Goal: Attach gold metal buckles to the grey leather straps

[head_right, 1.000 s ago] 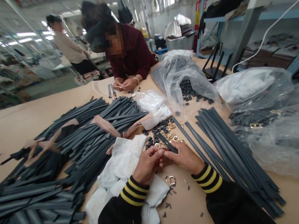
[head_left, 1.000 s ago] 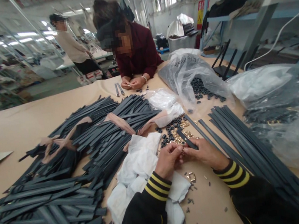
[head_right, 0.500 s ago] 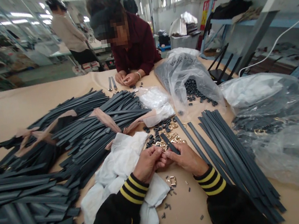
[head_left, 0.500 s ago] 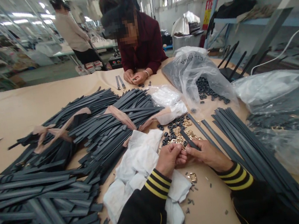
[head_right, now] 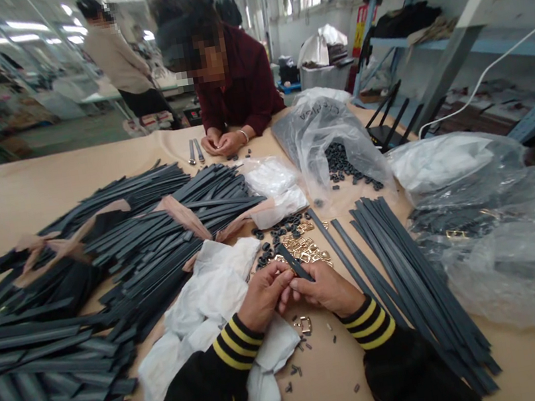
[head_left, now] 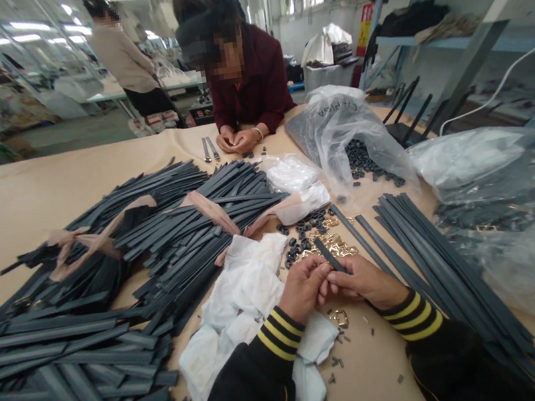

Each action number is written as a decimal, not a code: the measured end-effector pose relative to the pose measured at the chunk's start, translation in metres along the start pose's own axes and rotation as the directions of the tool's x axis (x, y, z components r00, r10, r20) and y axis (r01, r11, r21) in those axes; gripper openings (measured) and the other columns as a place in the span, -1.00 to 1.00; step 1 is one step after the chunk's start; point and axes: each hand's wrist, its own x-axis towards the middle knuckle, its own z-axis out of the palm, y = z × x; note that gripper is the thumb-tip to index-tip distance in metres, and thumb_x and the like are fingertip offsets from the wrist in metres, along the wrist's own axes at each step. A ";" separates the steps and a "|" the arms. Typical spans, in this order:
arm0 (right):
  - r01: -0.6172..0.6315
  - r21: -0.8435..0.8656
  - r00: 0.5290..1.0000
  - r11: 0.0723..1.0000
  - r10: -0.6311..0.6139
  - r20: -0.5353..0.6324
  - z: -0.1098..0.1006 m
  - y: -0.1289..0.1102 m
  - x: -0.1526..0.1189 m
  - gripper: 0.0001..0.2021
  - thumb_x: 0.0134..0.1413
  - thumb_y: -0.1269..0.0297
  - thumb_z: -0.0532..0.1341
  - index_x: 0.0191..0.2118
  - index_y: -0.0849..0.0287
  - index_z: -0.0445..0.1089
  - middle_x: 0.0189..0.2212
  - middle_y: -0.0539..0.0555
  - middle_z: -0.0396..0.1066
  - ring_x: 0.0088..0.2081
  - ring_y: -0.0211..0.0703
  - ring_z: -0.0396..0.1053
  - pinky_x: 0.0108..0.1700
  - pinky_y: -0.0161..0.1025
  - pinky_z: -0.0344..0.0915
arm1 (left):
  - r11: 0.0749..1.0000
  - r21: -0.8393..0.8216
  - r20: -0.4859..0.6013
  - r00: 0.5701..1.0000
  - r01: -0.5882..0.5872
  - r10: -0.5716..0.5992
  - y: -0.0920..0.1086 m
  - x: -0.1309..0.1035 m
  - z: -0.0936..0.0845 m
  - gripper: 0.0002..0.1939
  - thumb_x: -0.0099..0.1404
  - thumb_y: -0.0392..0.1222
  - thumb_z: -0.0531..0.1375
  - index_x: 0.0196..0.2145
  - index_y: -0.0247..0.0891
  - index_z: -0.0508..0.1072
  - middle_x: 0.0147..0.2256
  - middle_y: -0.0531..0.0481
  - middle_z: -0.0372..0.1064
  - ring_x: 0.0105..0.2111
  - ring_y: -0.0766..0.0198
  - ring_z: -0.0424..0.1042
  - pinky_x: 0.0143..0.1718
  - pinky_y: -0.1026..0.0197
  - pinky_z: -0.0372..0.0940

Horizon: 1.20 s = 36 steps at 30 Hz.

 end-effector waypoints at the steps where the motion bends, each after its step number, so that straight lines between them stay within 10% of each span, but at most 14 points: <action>1: -0.016 0.051 1.000 0.999 0.017 -0.014 -0.001 0.000 -0.001 -0.73 -0.07 0.10 0.15 -0.52 0.24 0.23 -0.71 -0.15 0.13 -0.76 -0.51 -0.09 -0.73 -0.44 -0.21 | 1.000 -0.026 0.015 1.000 -0.004 0.004 0.001 0.000 -0.001 -0.72 0.14 -0.02 0.10 -0.39 -0.34 0.27 -0.70 0.16 0.23 -0.80 0.55 0.09 -0.79 0.48 -0.01; 7: -0.050 0.162 0.997 0.985 0.058 -0.044 -0.007 -0.004 -0.004 -0.74 -0.12 0.12 0.21 -0.42 0.19 0.18 -0.61 -0.13 0.21 -0.75 -0.54 -0.10 -0.74 -0.47 -0.25 | 0.963 -0.266 0.072 0.997 0.047 -0.029 0.007 -0.001 -0.004 -0.70 0.03 -0.09 0.21 -0.34 -0.37 0.33 -0.56 0.04 0.30 -0.58 0.43 0.30 -0.59 0.39 0.24; 19: 0.125 -0.425 0.970 0.897 -0.200 -0.137 -0.006 -0.004 0.000 -0.81 -0.01 0.18 0.11 -0.47 0.21 0.25 -0.55 -0.03 0.30 -0.48 -0.29 0.23 -0.43 -0.34 0.14 | 0.977 -0.196 -0.156 0.981 0.082 -0.114 0.004 0.002 -0.003 -0.71 -0.06 -0.12 0.27 -0.46 -0.37 0.31 -0.61 0.10 0.30 -0.64 0.47 0.28 -0.57 0.39 0.23; 24: 0.005 -0.326 0.968 0.945 -0.087 -0.236 -0.010 0.005 0.001 -0.77 0.11 0.13 -0.06 -0.24 0.17 0.14 -0.53 -0.05 0.30 -0.66 -0.38 0.10 -0.63 -0.39 0.05 | 0.995 -0.089 -0.190 0.981 0.033 -0.050 0.012 0.000 -0.001 -0.77 -0.01 -0.14 0.23 -0.45 -0.36 0.34 -0.61 0.10 0.30 -0.60 0.45 0.29 -0.53 0.38 0.25; 36: -0.120 0.014 0.992 0.993 0.119 0.047 -0.015 -0.008 -0.010 -0.74 -0.02 0.14 0.10 -0.24 0.19 0.20 -0.67 -0.18 0.15 -0.75 -0.49 -0.12 -0.72 -0.45 -0.24 | 0.964 -0.265 -0.299 0.949 0.017 -0.099 0.014 0.002 -0.014 -0.76 -0.03 -0.18 0.26 -0.43 -0.37 0.34 -0.63 0.11 0.28 -0.63 0.52 0.27 -0.58 0.48 0.26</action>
